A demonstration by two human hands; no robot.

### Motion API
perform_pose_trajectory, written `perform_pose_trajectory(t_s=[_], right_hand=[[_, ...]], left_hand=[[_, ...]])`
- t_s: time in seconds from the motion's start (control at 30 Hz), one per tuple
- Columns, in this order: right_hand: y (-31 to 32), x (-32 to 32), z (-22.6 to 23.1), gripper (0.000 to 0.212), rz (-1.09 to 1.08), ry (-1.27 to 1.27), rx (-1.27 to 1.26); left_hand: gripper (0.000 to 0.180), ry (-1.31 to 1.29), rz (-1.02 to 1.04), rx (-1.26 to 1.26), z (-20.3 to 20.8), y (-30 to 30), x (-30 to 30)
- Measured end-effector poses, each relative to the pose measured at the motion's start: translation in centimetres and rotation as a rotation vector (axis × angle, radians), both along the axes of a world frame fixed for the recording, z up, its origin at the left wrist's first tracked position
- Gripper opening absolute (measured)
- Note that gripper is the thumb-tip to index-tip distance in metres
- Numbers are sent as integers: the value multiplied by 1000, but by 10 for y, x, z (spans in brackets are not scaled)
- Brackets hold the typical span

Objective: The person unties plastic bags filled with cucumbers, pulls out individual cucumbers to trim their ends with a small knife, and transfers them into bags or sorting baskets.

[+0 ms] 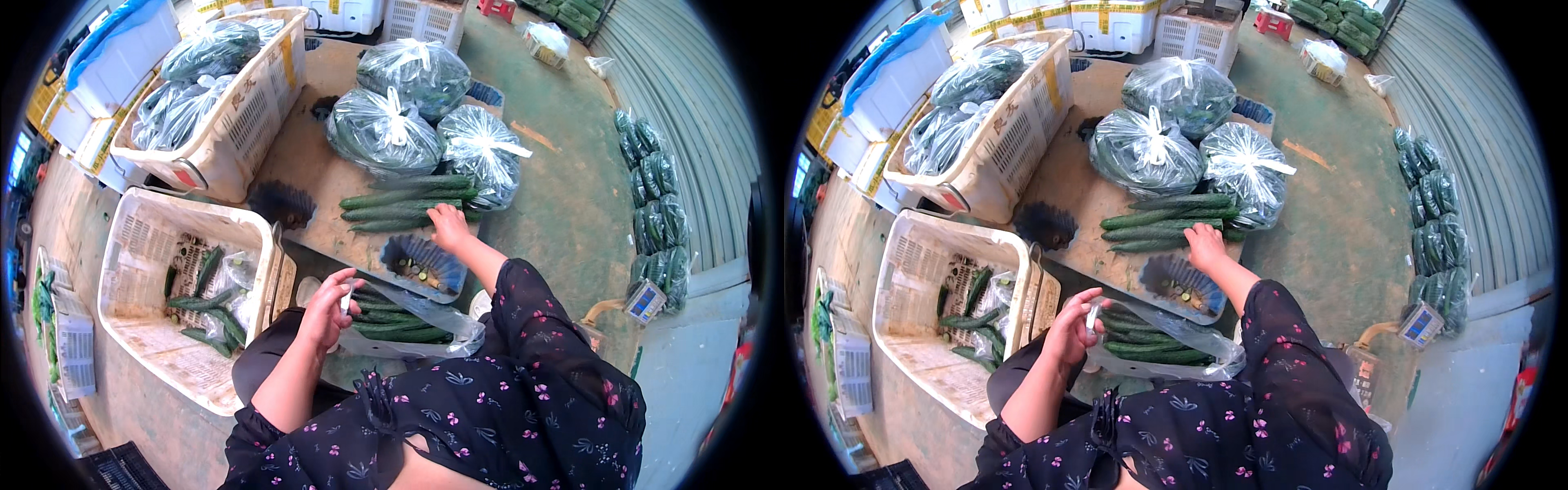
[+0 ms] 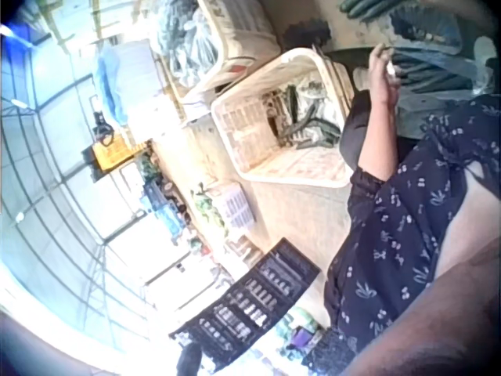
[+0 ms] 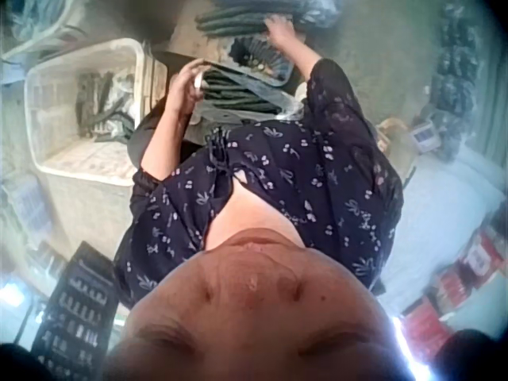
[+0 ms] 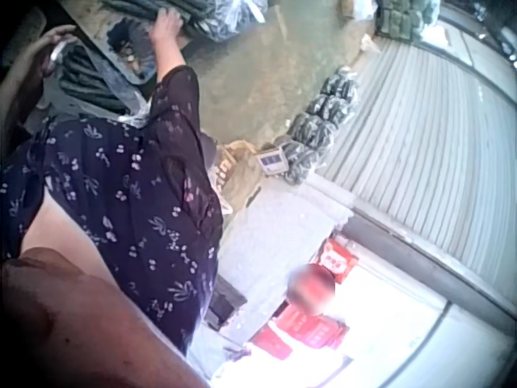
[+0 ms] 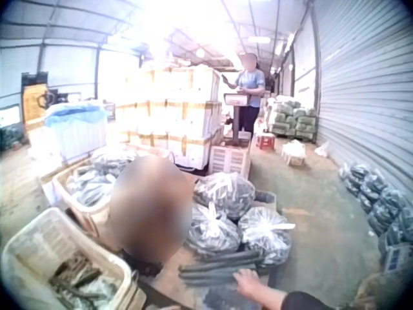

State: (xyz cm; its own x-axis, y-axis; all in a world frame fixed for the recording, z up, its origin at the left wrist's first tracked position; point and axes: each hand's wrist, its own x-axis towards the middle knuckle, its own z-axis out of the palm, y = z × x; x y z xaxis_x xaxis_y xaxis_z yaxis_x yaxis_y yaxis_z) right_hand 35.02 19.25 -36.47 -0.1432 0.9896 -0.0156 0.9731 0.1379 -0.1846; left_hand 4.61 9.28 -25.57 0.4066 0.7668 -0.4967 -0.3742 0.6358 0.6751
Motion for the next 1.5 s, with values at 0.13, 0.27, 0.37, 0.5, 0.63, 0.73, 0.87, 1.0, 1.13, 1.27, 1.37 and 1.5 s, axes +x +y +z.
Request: perform_pose_trajectory(t_s=[0.13,0.27,0.37,0.5,0.63,0.73,0.87,1.0,1.13,1.27,1.37,1.5], right_hand=[[26,-10,-17,49,41,-37,10],[41,-26,-28,43,54,-86,-66],[52,-32,-36,39,-9,-165,-133],[57,-26,-40,33,-4,-120,-91],[45,-9,-39,26,-6,216,-153],[14,-7,-21,24,-316,1328,-815],[-43,-35,28,24,-165,1971,-1001],[-98,-69,26,30,134,1666,-1035],[-145,-64,-36,33,142,878,-858],[-160,-34,-41,46,134,75,-686],[-140,-21,-20,52,146,347,-921],[-76,-12,37,37,84,722,-1133]], left_hand=[[46,2,-8,-2,0,1,2],[46,22,-13,-12,0,2,3],[47,26,-14,-18,3,2,3],[47,26,-12,-12,4,3,3],[46,29,18,-16,4,3,4],[46,32,19,-3,1,3,3],[44,28,49,3,2,2,1],[44,17,81,6,-1,2,-2],[40,-54,151,-17,-7,6,-12],[45,-56,144,-6,-6,2,-10],[41,-62,122,3,-6,1,-9],[42,-40,93,-6,-4,-1,-6]])
